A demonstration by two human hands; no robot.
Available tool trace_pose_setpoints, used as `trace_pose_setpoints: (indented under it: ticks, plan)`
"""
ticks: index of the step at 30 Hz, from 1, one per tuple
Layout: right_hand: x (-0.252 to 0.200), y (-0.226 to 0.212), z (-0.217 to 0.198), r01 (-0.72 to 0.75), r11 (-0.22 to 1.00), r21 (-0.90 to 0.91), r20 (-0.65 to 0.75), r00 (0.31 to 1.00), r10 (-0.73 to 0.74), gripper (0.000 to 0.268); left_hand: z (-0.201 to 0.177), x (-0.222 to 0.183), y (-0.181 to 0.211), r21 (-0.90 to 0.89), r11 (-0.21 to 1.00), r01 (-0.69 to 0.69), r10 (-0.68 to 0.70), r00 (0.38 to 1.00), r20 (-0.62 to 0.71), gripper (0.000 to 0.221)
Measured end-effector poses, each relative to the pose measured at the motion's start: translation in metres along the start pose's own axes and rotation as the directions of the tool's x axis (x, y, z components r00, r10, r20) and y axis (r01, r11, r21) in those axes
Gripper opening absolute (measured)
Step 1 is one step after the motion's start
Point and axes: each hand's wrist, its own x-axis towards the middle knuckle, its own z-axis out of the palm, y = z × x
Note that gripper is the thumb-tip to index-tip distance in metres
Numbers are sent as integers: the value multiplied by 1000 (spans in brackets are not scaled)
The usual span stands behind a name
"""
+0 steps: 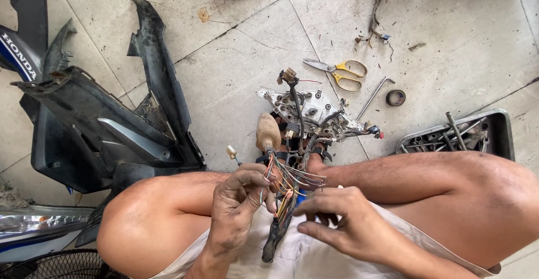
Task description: Repairing and taping a motorcycle wiring harness while sitting on the floor
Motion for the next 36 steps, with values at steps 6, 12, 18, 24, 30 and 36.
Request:
trace_pose_setpoints:
  ticks: [6,12,18,24,30,36]
  plan:
    - [2,7,20,132,923,-362,-74,983,-170,19,1,-2,-1,37,999,23,-24,999,23,13]
    - [15,6,3,191,797,-574,232,971,-65,17,10,-1,-4,229,972,50,-53,999,11,15]
    - [20,7,-1,266,879,-395,192,960,-204,21,14,1,-2,313,948,53,-51,999,-16,17]
    - [3,27,0,95,976,-194,228,972,-49,55,15,1,3,398,916,50,-46,999,-21,16]
    - [9,33,-2,-552,627,550,508,817,274,18,13,0,6,359,932,45,-40,999,-22,14]
    - [13,25,4,-369,816,444,232,927,293,17,11,0,20,372,927,44,-55,998,20,28]
